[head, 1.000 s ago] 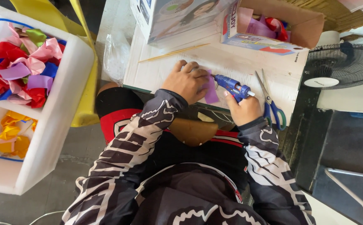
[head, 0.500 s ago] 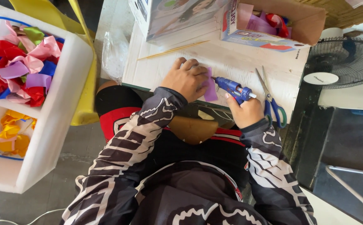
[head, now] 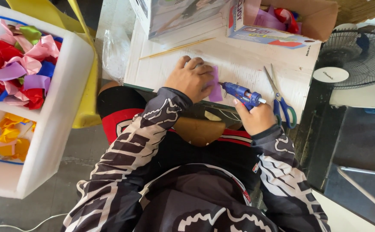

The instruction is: The person folds a purple paper petal, trims its edges with scissors, and applies hot glue to secure the shape. They repeat this process to form multiple petals and place the finished pieces into a box.

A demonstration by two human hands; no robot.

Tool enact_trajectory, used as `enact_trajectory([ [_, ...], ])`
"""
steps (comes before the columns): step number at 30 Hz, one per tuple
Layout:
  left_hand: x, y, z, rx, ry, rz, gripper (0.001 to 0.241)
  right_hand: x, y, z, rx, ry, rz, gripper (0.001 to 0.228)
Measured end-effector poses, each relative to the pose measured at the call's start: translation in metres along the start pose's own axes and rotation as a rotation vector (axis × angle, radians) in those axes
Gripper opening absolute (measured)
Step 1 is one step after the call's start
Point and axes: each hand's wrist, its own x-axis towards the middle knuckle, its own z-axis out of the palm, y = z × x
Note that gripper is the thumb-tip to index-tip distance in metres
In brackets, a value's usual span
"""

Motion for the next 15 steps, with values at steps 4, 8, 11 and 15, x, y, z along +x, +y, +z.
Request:
enact_trajectory([
  [4,0.0003,0.0,0.0001,-0.006,0.001,0.002,0.025,-0.0035,0.001,-0.0039,0.012,-0.026,0.004,0.044],
  [8,-0.0004,-0.0003,0.0002,-0.01,-0.004,0.001,0.024,-0.0074,0.0024,-0.0042,0.005,-0.031,0.003,0.04],
  [11,-0.0014,-0.0005,0.0013,-0.015,-0.017,-0.002,0.024,-0.0094,0.0056,-0.0018,-0.007,-0.032,-0.008,0.043],
  [15,-0.0017,-0.0006,0.0029,-0.019,-0.029,-0.012,0.024,-0.0102,-0.0026,-0.0086,-0.007,-0.032,-0.079,0.039],
])
